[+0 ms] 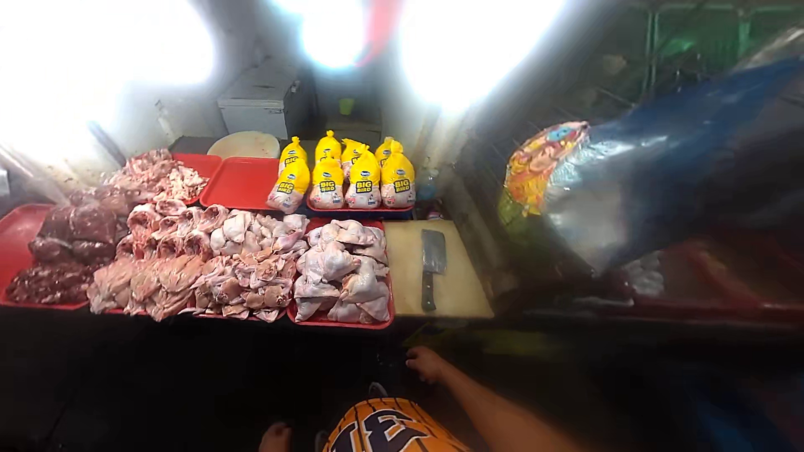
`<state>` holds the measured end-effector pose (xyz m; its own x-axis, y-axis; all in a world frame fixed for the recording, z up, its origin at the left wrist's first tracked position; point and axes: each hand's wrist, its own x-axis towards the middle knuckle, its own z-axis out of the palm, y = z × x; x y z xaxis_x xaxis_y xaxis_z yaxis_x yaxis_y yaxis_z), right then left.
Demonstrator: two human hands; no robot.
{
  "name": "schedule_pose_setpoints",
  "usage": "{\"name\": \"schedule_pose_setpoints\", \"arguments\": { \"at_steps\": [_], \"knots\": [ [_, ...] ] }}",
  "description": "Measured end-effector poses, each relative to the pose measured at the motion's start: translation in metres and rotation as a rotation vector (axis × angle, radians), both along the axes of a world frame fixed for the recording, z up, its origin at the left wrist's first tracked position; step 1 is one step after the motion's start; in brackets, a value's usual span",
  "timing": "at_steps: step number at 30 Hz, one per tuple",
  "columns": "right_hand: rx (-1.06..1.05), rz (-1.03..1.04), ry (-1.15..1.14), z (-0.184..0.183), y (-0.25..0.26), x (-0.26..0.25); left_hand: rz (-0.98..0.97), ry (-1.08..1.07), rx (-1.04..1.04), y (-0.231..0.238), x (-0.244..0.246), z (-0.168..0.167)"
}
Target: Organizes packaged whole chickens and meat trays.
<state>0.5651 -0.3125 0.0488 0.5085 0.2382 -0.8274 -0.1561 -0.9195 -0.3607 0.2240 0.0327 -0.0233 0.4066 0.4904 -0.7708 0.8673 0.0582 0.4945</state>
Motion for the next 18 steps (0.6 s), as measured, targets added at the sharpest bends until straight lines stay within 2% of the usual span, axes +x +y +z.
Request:
{"name": "schedule_pose_setpoints", "arguments": {
  "at_steps": [5,9,11,14,18],
  "knots": [
    [0.008,-0.298,0.032,-0.011,-0.081,0.000,-0.266,0.077,0.040,0.012,0.090,0.016],
    [-0.001,-0.606,0.079,-0.036,-0.147,-0.022,-0.409,0.173,0.078,0.023,0.132,0.024],
    [-0.014,-0.694,0.122,-0.046,-0.174,-0.040,-0.430,0.187,0.101,0.026,0.148,0.028],
    [-0.043,-0.732,0.176,-0.058,-0.200,-0.058,-0.426,0.191,0.123,0.024,0.168,0.032],
    [-0.069,-0.596,0.213,-0.066,-0.210,-0.064,-0.451,0.215,0.128,0.014,0.182,0.046]
  ]
}}
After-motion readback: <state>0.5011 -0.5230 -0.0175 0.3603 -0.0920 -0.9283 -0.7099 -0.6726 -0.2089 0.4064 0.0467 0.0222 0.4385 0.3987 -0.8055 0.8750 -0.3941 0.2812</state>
